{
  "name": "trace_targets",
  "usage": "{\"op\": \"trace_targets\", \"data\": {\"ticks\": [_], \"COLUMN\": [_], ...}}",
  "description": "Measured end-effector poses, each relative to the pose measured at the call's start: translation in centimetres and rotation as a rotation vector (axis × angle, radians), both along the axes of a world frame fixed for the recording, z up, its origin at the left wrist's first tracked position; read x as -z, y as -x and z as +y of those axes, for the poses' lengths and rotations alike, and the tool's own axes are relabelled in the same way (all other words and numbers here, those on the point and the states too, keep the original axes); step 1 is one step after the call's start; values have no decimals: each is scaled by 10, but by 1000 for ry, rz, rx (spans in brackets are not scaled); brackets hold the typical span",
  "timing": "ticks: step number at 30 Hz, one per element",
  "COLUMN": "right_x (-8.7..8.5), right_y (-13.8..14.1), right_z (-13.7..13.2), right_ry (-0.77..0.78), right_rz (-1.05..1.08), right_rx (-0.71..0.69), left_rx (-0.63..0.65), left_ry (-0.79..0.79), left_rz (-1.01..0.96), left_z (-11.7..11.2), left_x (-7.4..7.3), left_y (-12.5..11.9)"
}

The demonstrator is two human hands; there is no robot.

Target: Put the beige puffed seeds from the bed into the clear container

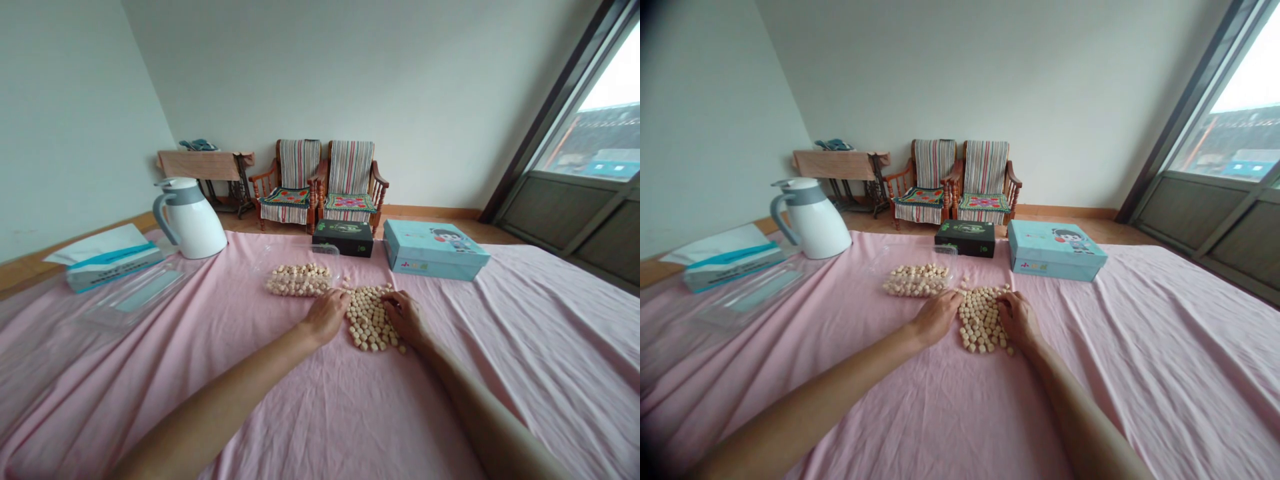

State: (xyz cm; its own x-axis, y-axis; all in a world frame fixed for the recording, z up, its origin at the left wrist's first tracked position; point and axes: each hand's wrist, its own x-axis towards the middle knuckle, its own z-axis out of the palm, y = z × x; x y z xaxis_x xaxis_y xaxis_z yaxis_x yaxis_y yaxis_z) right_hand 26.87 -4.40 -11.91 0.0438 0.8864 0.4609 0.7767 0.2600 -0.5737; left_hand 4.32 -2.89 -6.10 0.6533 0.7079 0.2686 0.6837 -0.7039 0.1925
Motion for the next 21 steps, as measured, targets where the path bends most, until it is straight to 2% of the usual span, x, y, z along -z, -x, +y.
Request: {"op": "trace_targets", "data": {"ticks": [3, 6, 10, 13, 15, 16, 18, 21], "right_x": [2, 5, 6, 6, 5, 4, 3, 2], "right_y": [-1, -1, -1, -1, 0, 0, 0, 0], "right_z": [1, 2, 3, 2, 2, 2, 1, 1], "right_ry": [-7, -5, 0, -2, -2, -2, -2, 0], "right_rz": [7, 12, 15, 20, 19, 17, 12, 7], "right_rx": [0, 6, 15, 19, 16, 14, 9, 4], "left_rx": [0, 19, 8, -143, -218, -221, -126, 101], "left_ry": [0, -30, -196, -342, -425, -444, -413, -210], "left_rz": [-16, -46, -164, -280, -346, -371, -364, -221], "left_z": [-3, -13, -11, 5, 14, 16, 15, 4], "left_x": [2, -6, -38, -66, -76, -78, -71, -48], "left_y": [2, 7, 18, 29, 33, 33, 27, 11]}}
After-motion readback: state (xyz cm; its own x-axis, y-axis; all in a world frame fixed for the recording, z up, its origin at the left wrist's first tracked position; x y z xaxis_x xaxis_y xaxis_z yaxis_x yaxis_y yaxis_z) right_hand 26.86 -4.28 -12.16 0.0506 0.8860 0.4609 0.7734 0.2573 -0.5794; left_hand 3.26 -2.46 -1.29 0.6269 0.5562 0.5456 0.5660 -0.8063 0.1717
